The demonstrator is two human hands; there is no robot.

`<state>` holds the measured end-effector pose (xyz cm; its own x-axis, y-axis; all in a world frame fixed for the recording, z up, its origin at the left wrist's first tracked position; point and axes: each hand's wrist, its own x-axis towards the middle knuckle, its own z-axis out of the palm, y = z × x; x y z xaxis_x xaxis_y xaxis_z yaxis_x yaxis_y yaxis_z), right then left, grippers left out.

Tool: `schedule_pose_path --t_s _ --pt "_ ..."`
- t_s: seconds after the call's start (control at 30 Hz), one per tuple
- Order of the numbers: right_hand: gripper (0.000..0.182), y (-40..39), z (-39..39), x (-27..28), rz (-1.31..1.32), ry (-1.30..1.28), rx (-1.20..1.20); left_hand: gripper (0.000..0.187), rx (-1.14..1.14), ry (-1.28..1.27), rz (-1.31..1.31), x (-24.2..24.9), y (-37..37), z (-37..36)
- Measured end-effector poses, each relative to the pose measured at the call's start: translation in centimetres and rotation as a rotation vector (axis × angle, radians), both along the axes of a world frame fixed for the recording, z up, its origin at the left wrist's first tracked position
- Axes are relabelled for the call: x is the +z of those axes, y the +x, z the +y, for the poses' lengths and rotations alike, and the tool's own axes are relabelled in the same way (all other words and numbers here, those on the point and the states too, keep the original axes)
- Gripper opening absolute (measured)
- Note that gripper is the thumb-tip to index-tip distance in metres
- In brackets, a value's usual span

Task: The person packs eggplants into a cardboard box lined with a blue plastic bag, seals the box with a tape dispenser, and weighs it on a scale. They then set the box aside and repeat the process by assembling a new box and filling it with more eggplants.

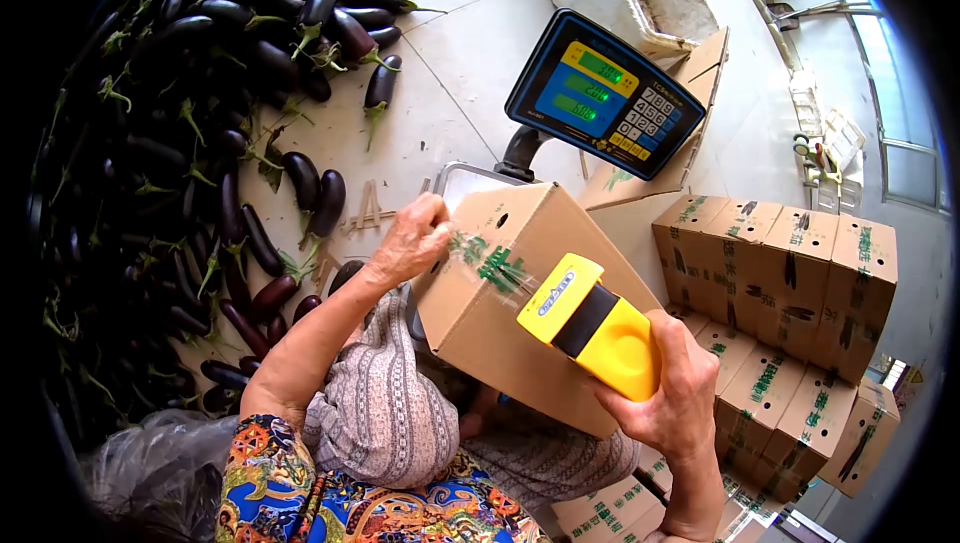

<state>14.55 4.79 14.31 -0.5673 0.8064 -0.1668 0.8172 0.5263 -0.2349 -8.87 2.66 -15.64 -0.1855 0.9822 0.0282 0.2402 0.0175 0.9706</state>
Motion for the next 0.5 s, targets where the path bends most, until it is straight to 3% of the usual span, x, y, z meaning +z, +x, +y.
schedule_pose_path --t_s 0.23,0.5 --pt "0.069 0.5 -0.1 -0.3 0.022 -0.01 -0.012 0.021 -0.076 -0.048 -0.095 -0.7 0.6 -0.9" --pt "0.065 0.7 -0.4 -0.8 0.079 0.02 -0.01 0.019 0.025 -0.045 -0.024 -0.6 1.3 -1.7"
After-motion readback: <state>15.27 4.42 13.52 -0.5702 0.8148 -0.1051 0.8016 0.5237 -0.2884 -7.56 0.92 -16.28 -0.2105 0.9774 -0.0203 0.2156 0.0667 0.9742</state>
